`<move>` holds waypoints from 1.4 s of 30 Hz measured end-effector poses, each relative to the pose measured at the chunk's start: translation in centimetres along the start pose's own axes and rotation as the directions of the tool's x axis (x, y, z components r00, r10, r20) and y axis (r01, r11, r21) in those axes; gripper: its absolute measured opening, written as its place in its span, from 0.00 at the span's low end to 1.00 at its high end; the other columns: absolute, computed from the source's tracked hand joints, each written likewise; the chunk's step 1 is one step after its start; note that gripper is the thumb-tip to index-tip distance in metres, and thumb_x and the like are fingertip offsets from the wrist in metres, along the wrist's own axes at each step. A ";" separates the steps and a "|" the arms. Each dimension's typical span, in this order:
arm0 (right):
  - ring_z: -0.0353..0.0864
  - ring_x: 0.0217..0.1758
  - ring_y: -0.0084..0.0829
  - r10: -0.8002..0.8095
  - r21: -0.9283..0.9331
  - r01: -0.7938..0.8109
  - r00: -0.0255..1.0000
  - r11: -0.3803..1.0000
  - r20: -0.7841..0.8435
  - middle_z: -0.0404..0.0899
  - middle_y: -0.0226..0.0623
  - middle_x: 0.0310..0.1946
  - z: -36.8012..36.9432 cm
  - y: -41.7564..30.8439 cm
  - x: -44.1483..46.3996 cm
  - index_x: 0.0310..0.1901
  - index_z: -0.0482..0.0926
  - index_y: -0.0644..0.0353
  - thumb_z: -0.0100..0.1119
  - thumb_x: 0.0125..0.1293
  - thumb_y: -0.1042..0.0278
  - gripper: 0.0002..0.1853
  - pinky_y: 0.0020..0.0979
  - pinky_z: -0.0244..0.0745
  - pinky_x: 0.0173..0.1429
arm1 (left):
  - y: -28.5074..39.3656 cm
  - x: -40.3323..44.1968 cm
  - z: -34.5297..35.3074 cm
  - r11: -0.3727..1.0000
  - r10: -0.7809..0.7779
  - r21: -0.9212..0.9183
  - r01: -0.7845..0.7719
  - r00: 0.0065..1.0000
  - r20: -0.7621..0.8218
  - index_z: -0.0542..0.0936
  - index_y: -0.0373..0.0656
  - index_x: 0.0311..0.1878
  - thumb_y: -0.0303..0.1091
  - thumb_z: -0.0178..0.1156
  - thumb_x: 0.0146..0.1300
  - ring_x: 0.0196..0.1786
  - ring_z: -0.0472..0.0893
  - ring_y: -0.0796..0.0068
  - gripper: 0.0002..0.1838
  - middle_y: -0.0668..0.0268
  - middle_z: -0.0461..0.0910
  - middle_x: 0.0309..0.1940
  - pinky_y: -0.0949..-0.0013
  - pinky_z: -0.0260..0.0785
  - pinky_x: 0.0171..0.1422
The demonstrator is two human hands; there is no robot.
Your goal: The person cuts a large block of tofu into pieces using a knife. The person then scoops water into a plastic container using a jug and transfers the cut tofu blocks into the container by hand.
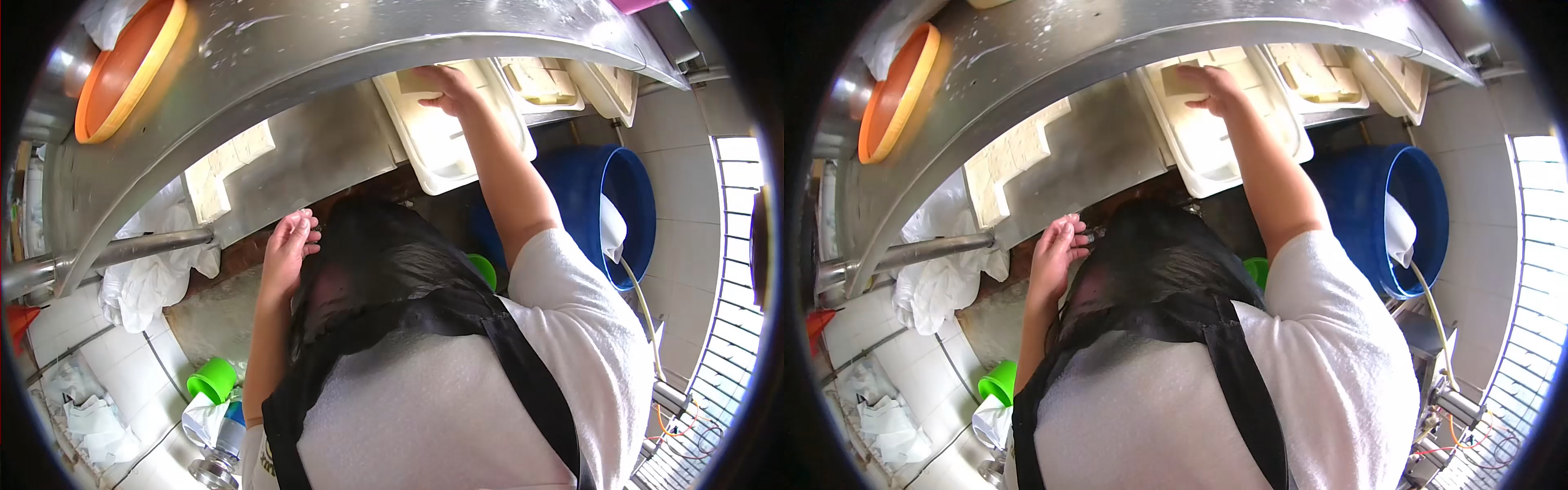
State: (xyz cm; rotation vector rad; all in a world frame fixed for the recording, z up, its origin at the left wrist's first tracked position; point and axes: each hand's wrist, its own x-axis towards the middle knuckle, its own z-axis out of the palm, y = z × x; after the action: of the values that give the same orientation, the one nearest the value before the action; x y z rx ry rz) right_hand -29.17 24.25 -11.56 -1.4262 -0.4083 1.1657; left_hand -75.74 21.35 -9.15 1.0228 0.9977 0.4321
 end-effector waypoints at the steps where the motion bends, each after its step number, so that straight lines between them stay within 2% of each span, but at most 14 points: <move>1: 0.83 0.58 0.40 -0.022 -0.015 0.023 0.999 1.000 0.039 0.83 0.41 0.54 0.3 -0.3 0.0 0.58 0.84 0.59 0.76 0.62 0.49 0.28 0.47 0.85 0.54 | 0.1 0.2 0.6 1.000 0.016 0.025 -0.016 1.000 0.025 0.78 0.39 0.64 0.45 0.58 0.80 0.50 0.81 0.75 0.21 0.63 0.81 0.56 0.67 0.77 0.53; 3: 0.86 0.53 0.39 0.097 0.069 -0.092 0.993 0.993 -0.070 0.85 0.41 0.50 0.9 0.0 1.5 0.55 0.86 0.61 0.75 0.63 0.45 0.28 0.43 0.85 0.51 | -0.2 0.8 1.5 0.998 0.010 0.056 -0.012 0.999 0.039 0.78 0.39 0.65 0.45 0.57 0.80 0.50 0.81 0.74 0.21 0.63 0.81 0.56 0.67 0.77 0.54; 5: 0.88 0.46 0.39 -0.019 -0.592 -0.038 0.996 0.805 -0.091 0.88 0.44 0.45 -0.3 1.7 5.6 0.54 0.87 0.63 0.74 0.62 0.42 0.31 0.40 0.84 0.50 | 0.1 0.9 2.3 0.996 0.022 0.087 -0.026 0.999 0.046 0.78 0.40 0.65 0.45 0.57 0.80 0.50 0.81 0.74 0.21 0.63 0.81 0.56 0.66 0.77 0.54; 7: 0.89 0.42 0.40 -0.145 -0.794 -0.006 0.982 0.609 -0.118 0.89 0.46 0.42 0.4 1.7 5.5 0.54 0.87 0.64 0.72 0.62 0.40 0.32 0.39 0.82 0.51 | -0.1 0.8 2.5 0.996 0.031 0.088 -0.033 0.999 0.022 0.78 0.40 0.65 0.45 0.57 0.80 0.50 0.81 0.74 0.21 0.63 0.81 0.56 0.66 0.77 0.54; 14: 0.88 0.53 0.48 -0.410 -0.775 0.226 0.911 0.590 -0.046 0.88 0.52 0.48 1.2 3.7 3.9 0.54 0.86 0.62 0.69 0.64 0.41 0.30 0.45 0.80 0.58 | -1.0 -0.6 3.4 0.998 0.005 0.063 -0.001 0.998 -0.065 0.78 0.41 0.65 0.45 0.57 0.81 0.50 0.81 0.75 0.20 0.64 0.81 0.56 0.67 0.76 0.54; 17: 0.82 0.63 0.45 -0.205 -0.809 0.078 0.977 0.582 -0.054 0.84 0.54 0.59 1.4 1.9 2.6 0.65 0.80 0.63 0.69 0.66 0.44 0.35 0.41 0.76 0.66 | -1.2 -1.2 3.3 0.998 -0.014 0.067 0.020 0.997 -0.078 0.78 0.42 0.65 0.45 0.56 0.81 0.51 0.81 0.76 0.20 0.65 0.81 0.55 0.67 0.76 0.54; 21: 0.86 0.56 0.45 -0.302 -0.834 0.044 0.942 0.550 -0.150 0.87 0.51 0.48 1.7 2.1 1.7 0.52 0.84 0.64 0.67 0.68 0.45 0.26 0.43 0.78 0.60 | -1.2 -1.0 2.3 0.999 -0.013 0.033 0.015 0.997 -0.072 0.79 0.42 0.65 0.45 0.57 0.80 0.51 0.80 0.76 0.20 0.65 0.81 0.56 0.67 0.76 0.54; 23: 0.89 0.48 0.43 -0.796 -0.911 0.287 0.601 0.297 -0.071 0.88 0.50 0.44 2.8 3.2 1.3 0.45 0.83 0.64 0.67 0.69 0.54 0.18 0.42 0.81 0.53 | -1.0 -0.6 1.5 0.999 -0.004 0.037 0.006 0.998 -0.060 0.78 0.42 0.65 0.45 0.57 0.80 0.51 0.80 0.75 0.20 0.64 0.81 0.56 0.67 0.76 0.54; 26: 0.82 0.33 0.47 -0.933 -0.621 0.752 0.348 0.222 0.088 0.80 0.44 0.33 8.8 7.0 0.3 0.36 0.79 0.60 0.64 0.65 0.76 0.02 0.43 0.80 0.42 | -0.9 -0.3 -0.3 0.999 -0.008 0.049 0.010 0.999 -0.042 0.78 0.41 0.66 0.46 0.57 0.80 0.50 0.80 0.75 0.21 0.64 0.81 0.56 0.67 0.76 0.54; 29: 0.85 0.46 0.53 -0.699 -0.664 0.719 0.583 0.205 0.415 0.85 0.49 0.40 17.1 6.5 -5.6 0.42 0.83 0.61 0.62 0.68 0.60 0.12 0.47 0.81 0.54 | -0.1 -0.7 -2.3 0.998 -0.020 0.065 0.022 0.999 -0.039 0.78 0.40 0.66 0.45 0.58 0.80 0.50 0.80 0.75 0.22 0.64 0.82 0.55 0.68 0.76 0.53; 30: 0.84 0.55 0.52 -0.400 -0.714 0.469 0.872 0.519 0.283 0.86 0.51 0.47 19.8 7.2 -5.2 0.48 0.85 0.61 0.62 0.69 0.52 0.19 0.45 0.80 0.62 | 0.2 -0.7 -3.2 0.998 -0.020 0.065 0.022 0.999 -0.041 0.78 0.40 0.66 0.45 0.58 0.80 0.50 0.80 0.75 0.22 0.64 0.82 0.55 0.68 0.76 0.53; 31: 0.84 0.57 0.53 -0.243 -0.796 0.354 0.933 0.491 0.265 0.86 0.54 0.51 22.2 8.1 -3.5 0.51 0.84 0.64 0.64 0.67 0.46 0.26 0.45 0.78 0.65 | 0.4 -0.9 -4.0 0.997 -0.001 0.074 0.005 0.999 -0.042 0.78 0.40 0.66 0.45 0.58 0.80 0.50 0.81 0.76 0.22 0.64 0.82 0.55 0.68 0.76 0.53; 36: 0.47 0.84 0.56 -0.140 -0.896 0.054 0.990 0.440 -0.009 0.52 0.52 0.82 33.3 11.5 0.4 0.77 0.62 0.66 0.59 0.68 0.33 0.48 0.53 0.56 0.81 | 0.3 -1.6 -8.3 0.999 -0.010 0.030 0.011 0.999 -0.037 0.78 0.39 0.65 0.46 0.58 0.79 0.49 0.81 0.77 0.22 0.65 0.82 0.54 0.70 0.76 0.53; 42: 0.53 0.81 0.54 -0.083 -0.862 -0.086 0.986 0.499 -0.147 0.56 0.51 0.79 41.1 13.8 3.0 0.76 0.62 0.66 0.61 0.67 0.36 0.48 0.54 0.57 0.79 | -0.3 -2.5 -12.0 0.998 -0.046 -0.036 0.043 0.995 -0.092 0.79 0.41 0.63 0.45 0.59 0.79 0.47 0.80 0.78 0.20 0.67 0.82 0.50 0.71 0.76 0.51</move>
State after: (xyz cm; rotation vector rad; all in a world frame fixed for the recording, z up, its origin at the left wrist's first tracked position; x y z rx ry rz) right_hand -66.62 45.56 -17.30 -2.3960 -0.9739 0.8100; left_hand -87.25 25.45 -10.09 0.9552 1.0914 0.4613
